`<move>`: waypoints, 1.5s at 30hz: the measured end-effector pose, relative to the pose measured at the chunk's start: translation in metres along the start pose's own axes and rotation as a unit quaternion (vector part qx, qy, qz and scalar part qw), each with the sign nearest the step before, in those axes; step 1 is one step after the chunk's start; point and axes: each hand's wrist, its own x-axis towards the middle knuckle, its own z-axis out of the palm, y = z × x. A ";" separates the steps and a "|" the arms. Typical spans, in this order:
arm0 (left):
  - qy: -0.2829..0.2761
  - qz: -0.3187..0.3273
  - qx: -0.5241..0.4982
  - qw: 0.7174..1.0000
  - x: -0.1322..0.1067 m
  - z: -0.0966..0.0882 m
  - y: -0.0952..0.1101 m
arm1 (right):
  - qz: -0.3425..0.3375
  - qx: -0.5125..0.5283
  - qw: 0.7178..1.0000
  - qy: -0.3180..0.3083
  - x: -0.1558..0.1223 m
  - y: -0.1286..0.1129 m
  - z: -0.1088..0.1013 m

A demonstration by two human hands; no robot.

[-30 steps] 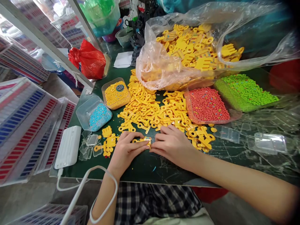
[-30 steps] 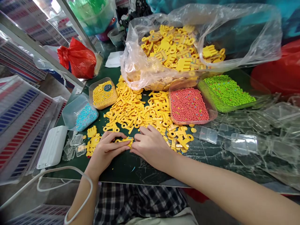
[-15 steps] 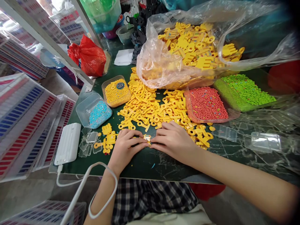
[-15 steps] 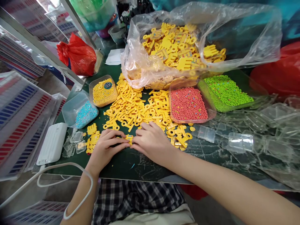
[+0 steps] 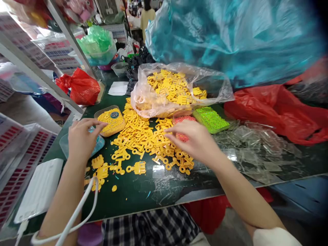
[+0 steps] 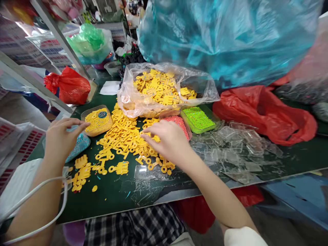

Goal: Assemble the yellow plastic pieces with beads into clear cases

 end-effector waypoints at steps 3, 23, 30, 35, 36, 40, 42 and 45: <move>0.023 -0.018 0.017 0.999 0.027 0.007 -0.028 | 0.112 -0.007 0.987 0.118 -0.008 0.021 -0.043; -0.260 0.356 -0.007 0.897 0.030 0.089 0.202 | 0.307 -0.050 0.950 0.036 -0.046 0.170 -0.079; -0.317 0.350 0.046 0.880 0.045 0.119 0.223 | 0.317 -0.115 0.940 -0.051 -0.044 0.173 -0.088; -0.337 0.349 0.052 0.873 0.044 0.118 0.220 | 0.330 -0.208 0.911 -0.133 -0.035 0.164 -0.091; -0.336 0.348 0.051 0.874 0.043 0.118 0.220 | 0.333 -0.228 0.902 -0.154 -0.031 0.162 -0.090; -0.324 0.340 0.038 0.882 0.037 0.115 0.222 | 0.342 -0.290 0.861 -0.241 -0.016 0.158 -0.084; -0.315 0.332 0.023 0.889 0.034 0.109 0.222 | 0.343 -0.312 0.841 -0.280 -0.009 0.156 -0.079; -0.304 0.324 -0.010 0.896 0.030 0.092 0.215 | 0.335 -0.337 0.821 -0.316 0.000 0.156 -0.071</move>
